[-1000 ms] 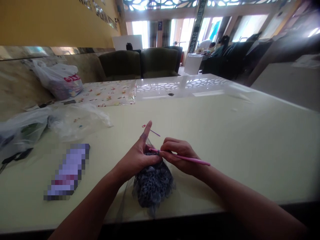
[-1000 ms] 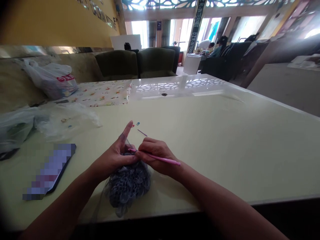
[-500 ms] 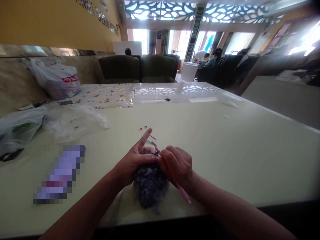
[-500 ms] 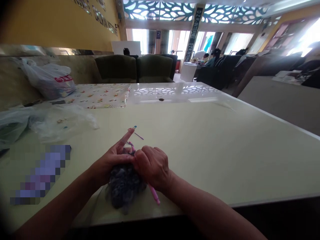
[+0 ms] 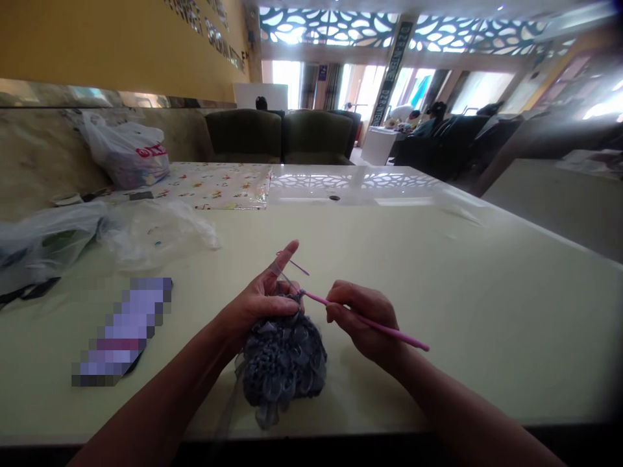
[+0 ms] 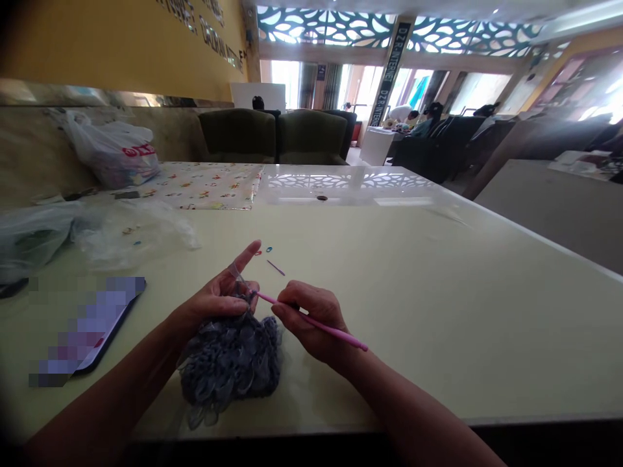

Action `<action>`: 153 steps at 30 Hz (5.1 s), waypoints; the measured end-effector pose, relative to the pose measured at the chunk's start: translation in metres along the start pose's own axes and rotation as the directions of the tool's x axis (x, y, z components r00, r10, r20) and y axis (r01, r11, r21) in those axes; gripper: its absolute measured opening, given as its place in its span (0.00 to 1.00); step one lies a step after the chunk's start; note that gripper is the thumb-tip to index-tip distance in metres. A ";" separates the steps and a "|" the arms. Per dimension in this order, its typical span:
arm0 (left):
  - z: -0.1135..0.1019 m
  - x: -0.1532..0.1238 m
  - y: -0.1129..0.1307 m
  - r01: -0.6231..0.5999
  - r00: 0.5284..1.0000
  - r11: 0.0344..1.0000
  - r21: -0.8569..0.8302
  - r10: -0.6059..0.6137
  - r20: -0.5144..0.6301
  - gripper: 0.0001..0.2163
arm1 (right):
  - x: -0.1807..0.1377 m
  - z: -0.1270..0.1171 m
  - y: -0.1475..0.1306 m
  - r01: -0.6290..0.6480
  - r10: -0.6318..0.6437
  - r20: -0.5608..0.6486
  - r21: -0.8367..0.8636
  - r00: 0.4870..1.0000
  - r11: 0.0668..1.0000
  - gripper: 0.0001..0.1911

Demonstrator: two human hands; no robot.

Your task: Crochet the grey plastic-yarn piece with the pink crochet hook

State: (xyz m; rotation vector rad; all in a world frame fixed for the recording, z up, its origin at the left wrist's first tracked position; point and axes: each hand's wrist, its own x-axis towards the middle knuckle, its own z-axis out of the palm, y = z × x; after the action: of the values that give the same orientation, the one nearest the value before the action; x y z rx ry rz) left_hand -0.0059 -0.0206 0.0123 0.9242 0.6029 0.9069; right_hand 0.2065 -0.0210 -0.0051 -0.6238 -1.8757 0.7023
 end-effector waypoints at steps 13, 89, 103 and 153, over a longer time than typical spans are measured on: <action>0.006 0.000 -0.008 0.039 0.999 0.988 0.147 -0.036 -0.021 0.35 | 0.005 -0.001 0.011 0.015 -0.016 0.108 0.014 0.994 1.000 0.10; 0.015 0.008 -0.037 -0.034 0.862 0.672 0.740 0.394 -0.319 0.07 | 0.004 0.011 0.035 0.256 -0.192 0.171 -0.590 0.966 0.766 0.15; 0.000 0.009 -0.015 -0.063 0.903 0.853 0.518 0.269 -0.334 0.11 | 0.013 -0.012 0.019 0.039 -0.004 0.256 -0.132 0.967 0.990 0.10; 0.006 0.014 -0.042 -0.056 0.754 0.518 0.854 0.582 -0.304 0.19 | -0.006 0.032 0.031 0.308 -0.196 0.238 -0.776 0.951 0.551 0.17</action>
State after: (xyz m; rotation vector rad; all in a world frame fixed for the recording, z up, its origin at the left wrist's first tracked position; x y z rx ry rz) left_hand 0.0225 -0.0239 -0.0223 1.6760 1.4910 1.3143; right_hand 0.1825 -0.0103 -0.0414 -0.8494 -2.3175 -0.3969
